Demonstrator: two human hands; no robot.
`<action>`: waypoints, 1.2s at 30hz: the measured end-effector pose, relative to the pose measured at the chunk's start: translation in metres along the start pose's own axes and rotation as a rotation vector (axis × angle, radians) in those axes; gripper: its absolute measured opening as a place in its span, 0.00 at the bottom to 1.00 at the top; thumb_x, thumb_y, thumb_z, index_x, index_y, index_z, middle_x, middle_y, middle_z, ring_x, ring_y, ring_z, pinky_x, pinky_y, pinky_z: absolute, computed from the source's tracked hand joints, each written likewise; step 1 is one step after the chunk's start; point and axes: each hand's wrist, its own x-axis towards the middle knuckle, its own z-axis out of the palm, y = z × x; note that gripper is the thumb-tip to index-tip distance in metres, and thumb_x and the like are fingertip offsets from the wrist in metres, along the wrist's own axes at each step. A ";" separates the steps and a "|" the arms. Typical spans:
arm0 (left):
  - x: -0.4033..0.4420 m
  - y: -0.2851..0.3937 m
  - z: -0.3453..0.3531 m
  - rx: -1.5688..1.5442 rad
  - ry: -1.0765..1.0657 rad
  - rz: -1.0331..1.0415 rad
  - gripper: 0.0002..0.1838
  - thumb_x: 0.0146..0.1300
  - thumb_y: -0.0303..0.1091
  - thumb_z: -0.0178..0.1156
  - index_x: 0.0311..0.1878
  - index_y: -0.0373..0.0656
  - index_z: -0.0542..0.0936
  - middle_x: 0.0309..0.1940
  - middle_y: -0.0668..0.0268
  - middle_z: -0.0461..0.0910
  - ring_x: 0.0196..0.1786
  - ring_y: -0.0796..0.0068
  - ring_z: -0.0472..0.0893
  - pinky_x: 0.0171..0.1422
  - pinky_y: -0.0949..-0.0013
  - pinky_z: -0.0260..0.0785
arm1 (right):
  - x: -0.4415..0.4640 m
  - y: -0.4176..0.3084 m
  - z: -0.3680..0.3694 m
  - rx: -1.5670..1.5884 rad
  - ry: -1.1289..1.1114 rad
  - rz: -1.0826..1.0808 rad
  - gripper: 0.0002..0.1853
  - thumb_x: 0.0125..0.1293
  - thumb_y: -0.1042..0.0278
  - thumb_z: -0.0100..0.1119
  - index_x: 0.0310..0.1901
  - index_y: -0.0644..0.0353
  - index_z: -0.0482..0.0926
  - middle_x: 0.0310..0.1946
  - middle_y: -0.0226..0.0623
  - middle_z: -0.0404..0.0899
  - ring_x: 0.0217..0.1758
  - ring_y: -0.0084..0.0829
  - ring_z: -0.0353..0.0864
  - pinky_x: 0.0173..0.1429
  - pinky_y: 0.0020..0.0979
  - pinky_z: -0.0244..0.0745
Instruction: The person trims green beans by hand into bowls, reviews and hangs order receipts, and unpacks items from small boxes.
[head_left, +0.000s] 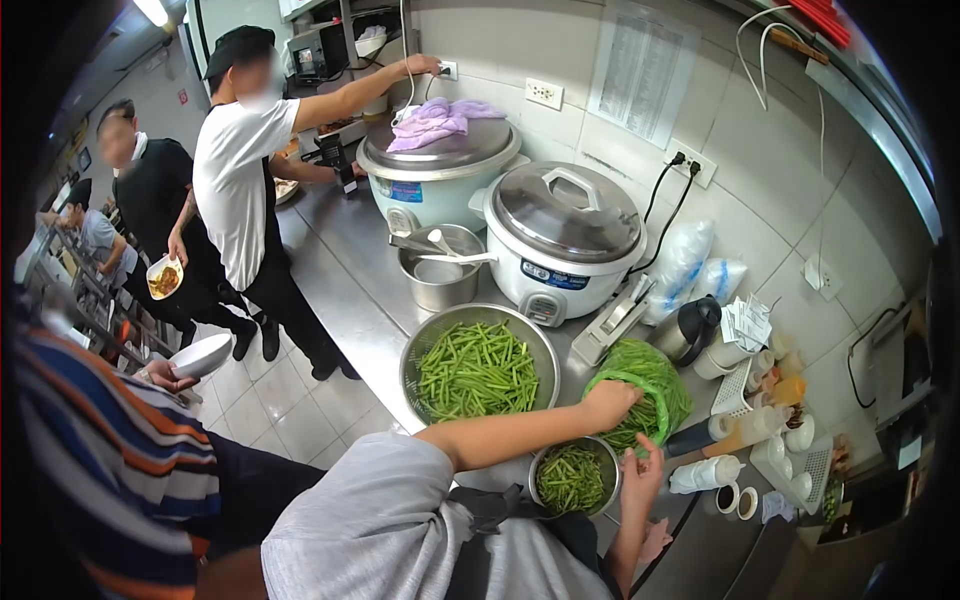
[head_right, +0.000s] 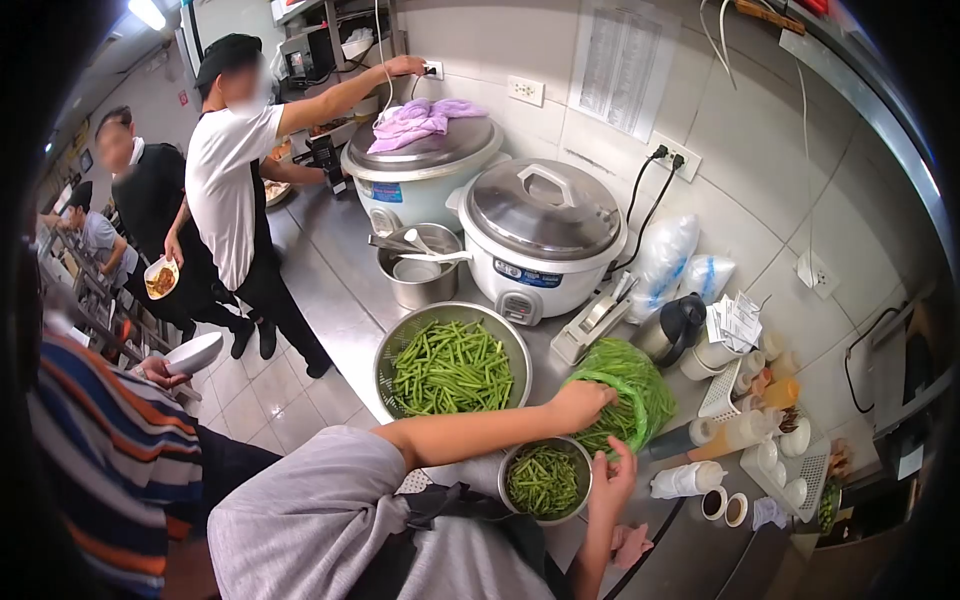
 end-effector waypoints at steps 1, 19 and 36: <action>-0.006 0.011 -0.015 -0.058 0.003 -0.013 0.13 0.48 0.25 0.59 0.40 0.42 0.78 0.36 0.60 0.81 0.41 0.57 0.82 0.44 0.57 0.73 | 0.004 0.003 0.000 -0.026 0.042 -0.072 0.16 0.63 0.78 0.58 0.53 0.65 0.77 0.49 0.39 0.76 0.31 0.22 0.76 0.33 0.24 0.72; -0.073 0.036 -0.095 -0.121 0.343 -0.104 0.15 0.48 0.25 0.59 0.42 0.49 0.82 0.37 0.65 0.78 0.46 0.62 0.77 0.48 0.61 0.73 | 0.019 0.004 0.022 -0.112 -0.172 -0.060 0.12 0.69 0.72 0.52 0.50 0.68 0.79 0.31 0.37 0.82 0.24 0.22 0.77 0.29 0.26 0.73; -0.095 0.015 -0.091 0.032 0.221 0.149 0.11 0.51 0.34 0.65 0.40 0.55 0.86 0.40 0.72 0.79 0.62 0.63 0.71 0.74 0.49 0.52 | -0.024 -0.071 0.018 -0.230 -0.334 0.077 0.13 0.69 0.64 0.55 0.43 0.64 0.83 0.23 0.32 0.82 0.15 0.17 0.69 0.19 0.23 0.63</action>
